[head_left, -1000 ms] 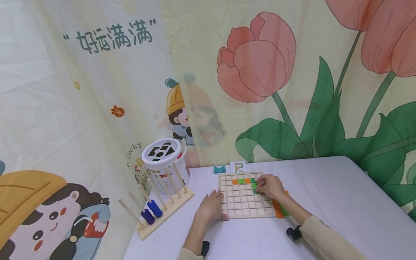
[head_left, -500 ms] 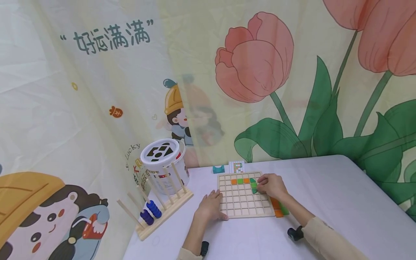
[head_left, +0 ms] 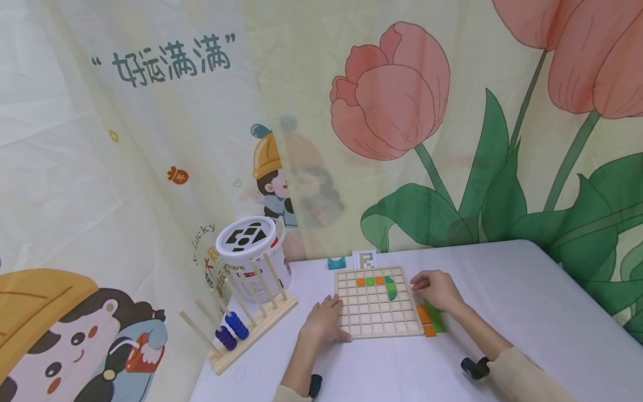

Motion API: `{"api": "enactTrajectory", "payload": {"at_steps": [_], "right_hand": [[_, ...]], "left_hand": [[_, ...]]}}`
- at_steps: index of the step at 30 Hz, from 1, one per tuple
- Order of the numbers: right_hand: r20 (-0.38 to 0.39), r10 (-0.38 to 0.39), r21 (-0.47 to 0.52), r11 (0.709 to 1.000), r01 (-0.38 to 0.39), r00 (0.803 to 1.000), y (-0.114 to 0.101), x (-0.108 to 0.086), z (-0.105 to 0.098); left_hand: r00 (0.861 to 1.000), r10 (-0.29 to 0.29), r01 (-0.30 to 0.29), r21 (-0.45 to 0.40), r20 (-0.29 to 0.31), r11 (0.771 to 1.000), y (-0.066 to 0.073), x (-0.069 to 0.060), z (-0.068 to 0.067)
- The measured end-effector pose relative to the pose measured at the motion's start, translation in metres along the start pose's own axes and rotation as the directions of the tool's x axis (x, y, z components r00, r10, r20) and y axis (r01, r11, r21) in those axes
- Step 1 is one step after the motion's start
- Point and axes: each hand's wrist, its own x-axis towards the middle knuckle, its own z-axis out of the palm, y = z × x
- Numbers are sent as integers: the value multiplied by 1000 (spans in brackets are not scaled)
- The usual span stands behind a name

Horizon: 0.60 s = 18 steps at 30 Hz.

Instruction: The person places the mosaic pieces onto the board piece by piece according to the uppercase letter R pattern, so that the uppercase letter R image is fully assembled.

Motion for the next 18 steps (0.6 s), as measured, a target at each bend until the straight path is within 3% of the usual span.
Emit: {"api": "enactTrajectory", "payload": {"at_steps": [18], "right_hand": [[-15, -2, -104, 995, 1, 1000, 34, 1, -9]], "left_hand": [[1000, -3, 3, -12, -4, 1000, 0, -1, 2]]}}
